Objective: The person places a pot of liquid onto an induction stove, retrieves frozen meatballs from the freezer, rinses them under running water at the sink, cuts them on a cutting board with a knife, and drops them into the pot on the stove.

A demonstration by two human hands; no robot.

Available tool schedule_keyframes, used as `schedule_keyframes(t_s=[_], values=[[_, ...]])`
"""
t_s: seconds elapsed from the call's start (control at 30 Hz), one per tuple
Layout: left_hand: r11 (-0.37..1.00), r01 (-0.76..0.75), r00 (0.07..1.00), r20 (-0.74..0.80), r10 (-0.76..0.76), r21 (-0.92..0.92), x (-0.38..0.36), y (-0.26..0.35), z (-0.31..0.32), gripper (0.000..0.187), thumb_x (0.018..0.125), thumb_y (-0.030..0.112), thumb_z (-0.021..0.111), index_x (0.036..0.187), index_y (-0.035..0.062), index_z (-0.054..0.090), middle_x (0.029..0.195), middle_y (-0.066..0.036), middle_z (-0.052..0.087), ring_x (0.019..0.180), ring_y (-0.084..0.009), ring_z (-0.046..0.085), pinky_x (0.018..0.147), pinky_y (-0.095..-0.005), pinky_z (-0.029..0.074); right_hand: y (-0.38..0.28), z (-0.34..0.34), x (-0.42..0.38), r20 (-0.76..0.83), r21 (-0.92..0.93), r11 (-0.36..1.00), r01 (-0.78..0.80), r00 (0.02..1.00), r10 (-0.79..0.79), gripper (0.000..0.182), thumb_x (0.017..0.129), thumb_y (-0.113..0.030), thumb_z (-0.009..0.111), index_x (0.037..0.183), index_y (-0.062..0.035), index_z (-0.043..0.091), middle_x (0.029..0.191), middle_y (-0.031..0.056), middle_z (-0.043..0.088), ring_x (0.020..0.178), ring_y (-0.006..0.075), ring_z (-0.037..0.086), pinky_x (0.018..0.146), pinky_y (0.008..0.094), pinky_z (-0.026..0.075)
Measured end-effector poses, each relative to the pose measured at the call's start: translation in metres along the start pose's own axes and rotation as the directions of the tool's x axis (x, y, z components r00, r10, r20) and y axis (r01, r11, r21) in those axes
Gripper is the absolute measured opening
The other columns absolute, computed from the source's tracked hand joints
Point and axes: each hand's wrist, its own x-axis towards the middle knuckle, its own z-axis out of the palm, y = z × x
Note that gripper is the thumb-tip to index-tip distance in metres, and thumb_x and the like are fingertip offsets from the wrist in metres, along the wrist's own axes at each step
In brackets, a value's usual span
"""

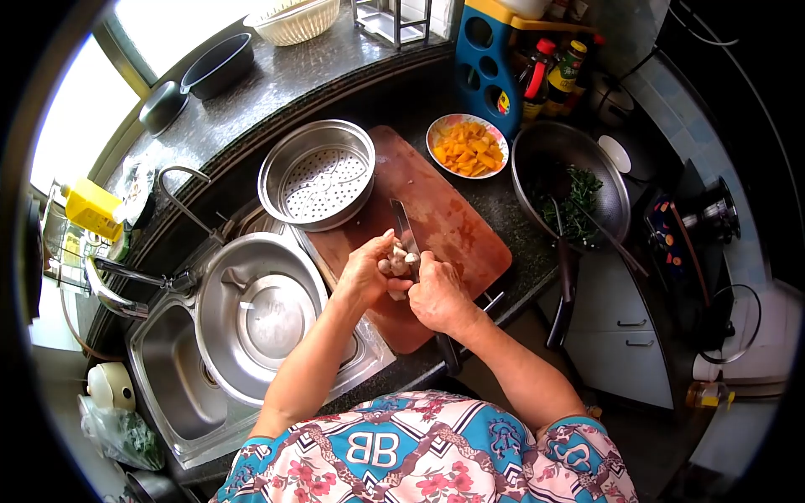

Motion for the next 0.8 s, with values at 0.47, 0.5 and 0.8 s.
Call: schedule_keyframes(t_s=[0.47, 0.5, 0.8], values=[[0.748, 0.248, 0.965, 0.221, -0.138, -0.616, 0.003, -0.011, 0.012, 0.021, 0.084, 0.026, 0.046, 0.076, 0.0077, 0.053, 0.081, -0.009, 0.057, 0.081, -0.0269, 0.055, 0.073, -0.0480, 0.045, -0.015, -0.017, -0.001, 0.036, -0.306, 0.933, 0.190, 0.981, -0.188, 0.025, 0.074, -0.002, 0.048, 0.099, 0.0013, 0.048, 0.069, 0.0200, 0.059, 0.064, 0.0361, 0.059, 0.058, 0.0439, 0.047], [0.744, 0.227, 0.969, 0.222, -0.108, -0.628, 0.003, -0.011, 0.012, 0.021, 0.083, 0.026, 0.046, 0.077, 0.0065, 0.053, 0.079, -0.010, 0.057, 0.081, -0.0271, 0.055, 0.073, -0.0478, 0.045, -0.014, -0.018, -0.001, 0.024, -0.319, 0.924, 0.209, 0.977, -0.213, 0.023, 0.075, -0.002, 0.048, 0.097, 0.0010, 0.050, 0.070, 0.0190, 0.059, 0.063, 0.0355, 0.059, 0.057, 0.0431, 0.047], [0.790, 0.187, 0.969, 0.241, -0.051, -0.584, -0.001, -0.011, 0.007, 0.014, 0.080, 0.016, 0.052, 0.085, 0.0033, 0.055, 0.088, -0.013, 0.058, 0.084, -0.0301, 0.055, 0.075, -0.0486, 0.047, -0.005, -0.019, 0.004, -0.046, -0.278, 0.927, 0.253, 0.960, -0.276, 0.014, 0.073, -0.002, 0.048, 0.086, 0.0009, 0.050, 0.067, 0.0206, 0.057, 0.062, 0.0381, 0.057, 0.056, 0.0456, 0.046]])
